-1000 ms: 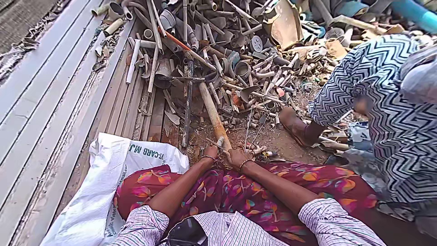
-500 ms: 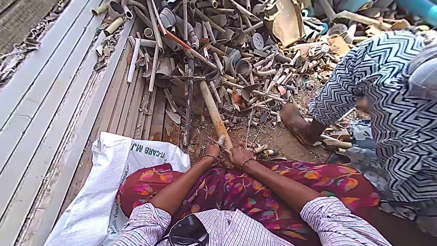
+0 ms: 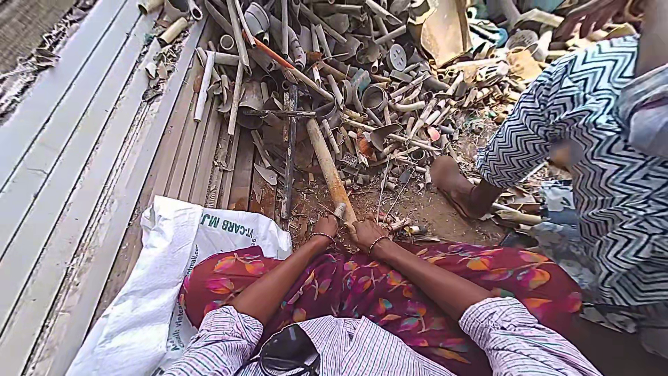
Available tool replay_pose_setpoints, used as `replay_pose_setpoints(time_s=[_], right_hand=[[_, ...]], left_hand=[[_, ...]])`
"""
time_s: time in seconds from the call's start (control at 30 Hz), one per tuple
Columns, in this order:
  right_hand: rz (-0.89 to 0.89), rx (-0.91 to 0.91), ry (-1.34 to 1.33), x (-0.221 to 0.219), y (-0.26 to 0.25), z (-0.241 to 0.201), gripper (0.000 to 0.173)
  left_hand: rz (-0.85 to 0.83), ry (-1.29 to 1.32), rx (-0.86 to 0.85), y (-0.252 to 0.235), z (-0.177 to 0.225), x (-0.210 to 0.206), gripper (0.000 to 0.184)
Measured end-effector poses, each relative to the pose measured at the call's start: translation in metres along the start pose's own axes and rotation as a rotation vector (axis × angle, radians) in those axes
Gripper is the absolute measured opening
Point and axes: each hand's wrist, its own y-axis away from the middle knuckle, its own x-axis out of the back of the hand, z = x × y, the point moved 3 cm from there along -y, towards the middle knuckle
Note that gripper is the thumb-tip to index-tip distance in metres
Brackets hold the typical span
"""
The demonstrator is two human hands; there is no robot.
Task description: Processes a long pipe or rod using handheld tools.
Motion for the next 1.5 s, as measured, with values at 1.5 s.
replay_pose_setpoints(time_s=[1.5], right_hand=[[0.003, -0.056, 0.015, 0.002, -0.011, 0.003, 0.054]], left_hand=[[-0.027, -0.115, -0.015, 0.002, 0.0, 0.001, 0.059]])
